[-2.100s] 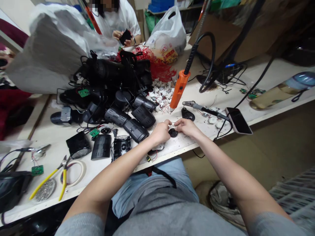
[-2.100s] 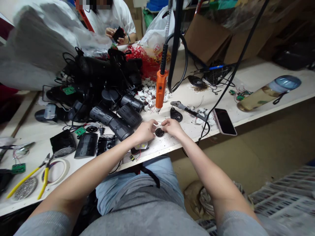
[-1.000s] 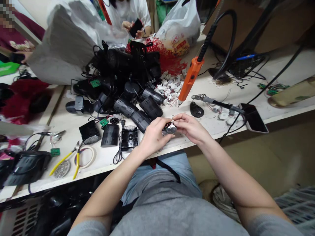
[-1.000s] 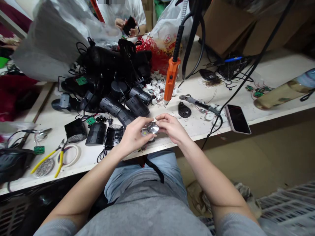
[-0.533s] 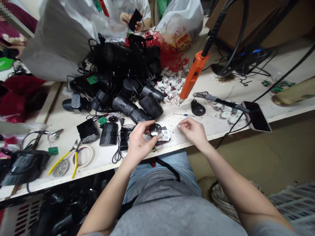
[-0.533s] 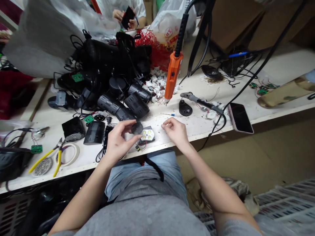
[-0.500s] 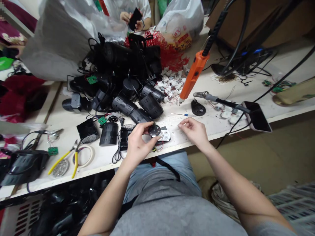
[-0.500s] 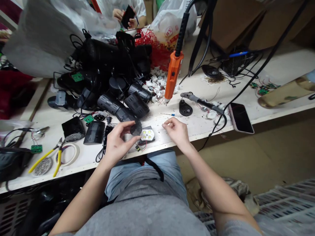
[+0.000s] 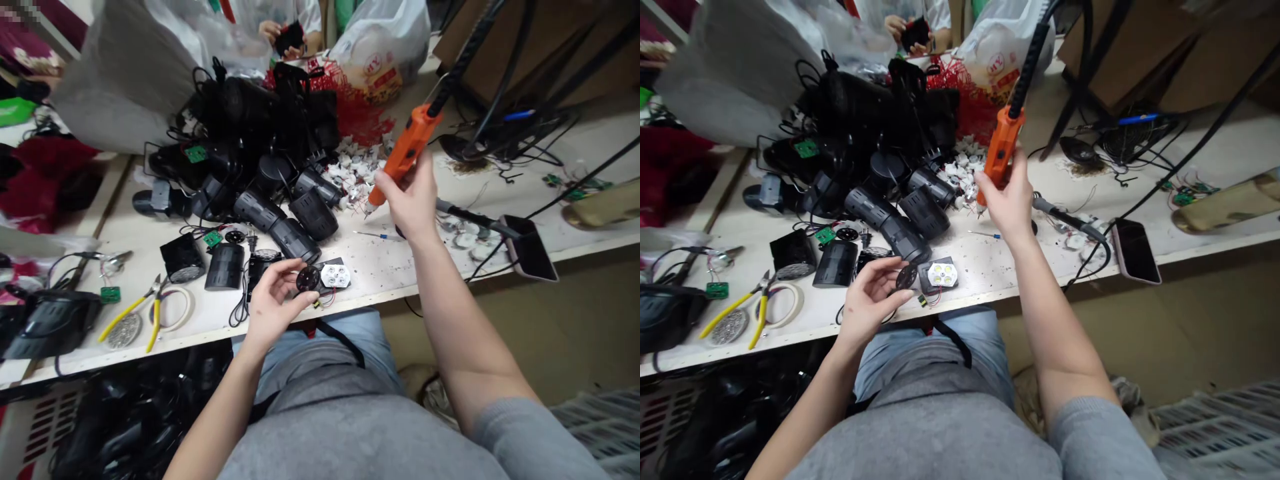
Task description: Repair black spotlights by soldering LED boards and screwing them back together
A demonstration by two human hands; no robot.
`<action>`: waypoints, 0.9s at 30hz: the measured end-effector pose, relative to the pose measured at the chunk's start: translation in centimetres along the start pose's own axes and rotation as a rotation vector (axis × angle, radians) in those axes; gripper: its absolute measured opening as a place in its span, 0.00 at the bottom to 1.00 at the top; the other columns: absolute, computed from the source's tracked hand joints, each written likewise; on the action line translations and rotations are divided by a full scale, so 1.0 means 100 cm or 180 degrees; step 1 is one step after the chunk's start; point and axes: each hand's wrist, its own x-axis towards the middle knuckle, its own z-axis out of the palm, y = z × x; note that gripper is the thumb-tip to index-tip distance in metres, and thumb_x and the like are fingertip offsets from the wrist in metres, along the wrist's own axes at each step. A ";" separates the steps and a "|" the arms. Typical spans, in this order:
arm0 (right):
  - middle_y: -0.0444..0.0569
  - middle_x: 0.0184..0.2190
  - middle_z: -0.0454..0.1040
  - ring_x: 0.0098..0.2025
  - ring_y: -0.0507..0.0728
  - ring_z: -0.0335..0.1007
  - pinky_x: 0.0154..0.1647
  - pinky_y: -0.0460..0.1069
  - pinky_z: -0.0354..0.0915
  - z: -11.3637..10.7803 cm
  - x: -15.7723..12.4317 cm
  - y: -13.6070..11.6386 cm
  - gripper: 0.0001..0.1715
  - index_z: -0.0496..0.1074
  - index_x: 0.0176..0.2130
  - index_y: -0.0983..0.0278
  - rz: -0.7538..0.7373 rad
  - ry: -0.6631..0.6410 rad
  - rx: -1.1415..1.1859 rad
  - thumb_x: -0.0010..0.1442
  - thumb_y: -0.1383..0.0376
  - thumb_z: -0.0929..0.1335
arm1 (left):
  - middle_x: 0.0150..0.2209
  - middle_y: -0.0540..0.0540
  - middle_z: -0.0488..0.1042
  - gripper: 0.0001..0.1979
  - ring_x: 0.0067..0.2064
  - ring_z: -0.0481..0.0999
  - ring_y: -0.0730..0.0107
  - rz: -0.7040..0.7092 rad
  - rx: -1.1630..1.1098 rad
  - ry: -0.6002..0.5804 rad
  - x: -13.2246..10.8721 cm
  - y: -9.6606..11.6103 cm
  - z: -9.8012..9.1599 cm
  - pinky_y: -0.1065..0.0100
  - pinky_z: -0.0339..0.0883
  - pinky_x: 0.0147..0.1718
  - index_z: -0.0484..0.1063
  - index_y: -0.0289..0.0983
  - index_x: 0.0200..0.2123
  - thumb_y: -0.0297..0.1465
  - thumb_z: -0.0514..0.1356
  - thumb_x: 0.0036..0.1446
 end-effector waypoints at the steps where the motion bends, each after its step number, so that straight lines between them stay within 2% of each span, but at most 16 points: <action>1: 0.50 0.44 0.76 0.44 0.62 0.78 0.47 0.61 0.76 -0.002 -0.003 -0.008 0.37 0.59 0.62 0.54 0.0089 0.0086 0.0112 0.59 0.53 0.73 | 0.45 0.44 0.80 0.27 0.43 0.80 0.67 -0.0083 -0.0211 0.0013 -0.001 0.002 -0.003 0.68 0.77 0.44 0.77 0.39 0.46 0.30 0.78 0.40; 3: 0.48 0.40 0.76 0.40 0.61 0.77 0.43 0.59 0.76 -0.010 -0.019 -0.028 0.38 0.64 0.59 0.55 0.0257 0.0145 0.0333 0.54 0.55 0.77 | 0.44 0.45 0.81 0.28 0.44 0.81 0.67 -0.0274 -0.0641 0.0012 -0.004 0.005 -0.010 0.68 0.78 0.44 0.78 0.40 0.45 0.31 0.79 0.38; 6: 0.42 0.30 0.73 0.30 0.56 0.75 0.32 0.53 0.75 -0.021 -0.051 -0.055 0.26 0.69 0.53 0.57 0.0696 -0.0183 0.1080 0.57 0.57 0.74 | 0.44 0.44 0.81 0.28 0.44 0.81 0.64 -0.0686 -0.1226 -0.0089 -0.007 0.007 -0.015 0.65 0.79 0.44 0.79 0.40 0.44 0.33 0.80 0.37; 8: 0.39 0.25 0.70 0.23 0.53 0.72 0.25 0.50 0.71 -0.021 -0.069 -0.065 0.23 0.71 0.49 0.60 0.0998 -0.0325 0.1521 0.56 0.57 0.74 | 0.44 0.44 0.81 0.28 0.44 0.81 0.61 -0.0983 -0.1519 -0.0189 -0.009 0.007 -0.013 0.63 0.79 0.44 0.79 0.40 0.44 0.34 0.80 0.37; 11: 0.38 0.21 0.69 0.19 0.52 0.68 0.22 0.48 0.68 -0.014 -0.084 -0.071 0.20 0.73 0.43 0.62 0.1151 -0.0080 0.1689 0.54 0.55 0.75 | 0.43 0.44 0.80 0.30 0.46 0.80 0.60 -0.1314 -0.1786 -0.0345 -0.012 0.005 -0.007 0.61 0.78 0.46 0.80 0.40 0.45 0.34 0.81 0.35; 16: 0.36 0.20 0.67 0.17 0.51 0.66 0.20 0.48 0.65 -0.004 -0.092 -0.075 0.20 0.69 0.40 0.60 0.1063 0.0383 0.1773 0.54 0.54 0.75 | 0.45 0.42 0.78 0.33 0.49 0.78 0.57 -0.1546 -0.1856 -0.0574 -0.017 -0.002 0.003 0.57 0.75 0.51 0.78 0.40 0.49 0.40 0.80 0.38; 20: 0.36 0.20 0.65 0.17 0.51 0.64 0.20 0.49 0.64 0.000 -0.092 -0.079 0.18 0.68 0.40 0.58 0.1053 0.0386 0.1736 0.55 0.54 0.74 | 0.47 0.41 0.78 0.33 0.54 0.77 0.49 -0.1593 -0.1821 -0.0596 -0.020 -0.004 0.005 0.47 0.72 0.56 0.76 0.42 0.49 0.46 0.77 0.40; 27: 0.38 0.20 0.67 0.17 0.53 0.64 0.21 0.51 0.63 0.007 -0.096 -0.074 0.17 0.69 0.40 0.58 0.1080 0.0371 0.1758 0.55 0.55 0.75 | 0.46 0.42 0.78 0.30 0.54 0.78 0.51 -0.1581 -0.1908 -0.0487 -0.018 -0.005 0.011 0.48 0.71 0.59 0.77 0.41 0.47 0.44 0.78 0.41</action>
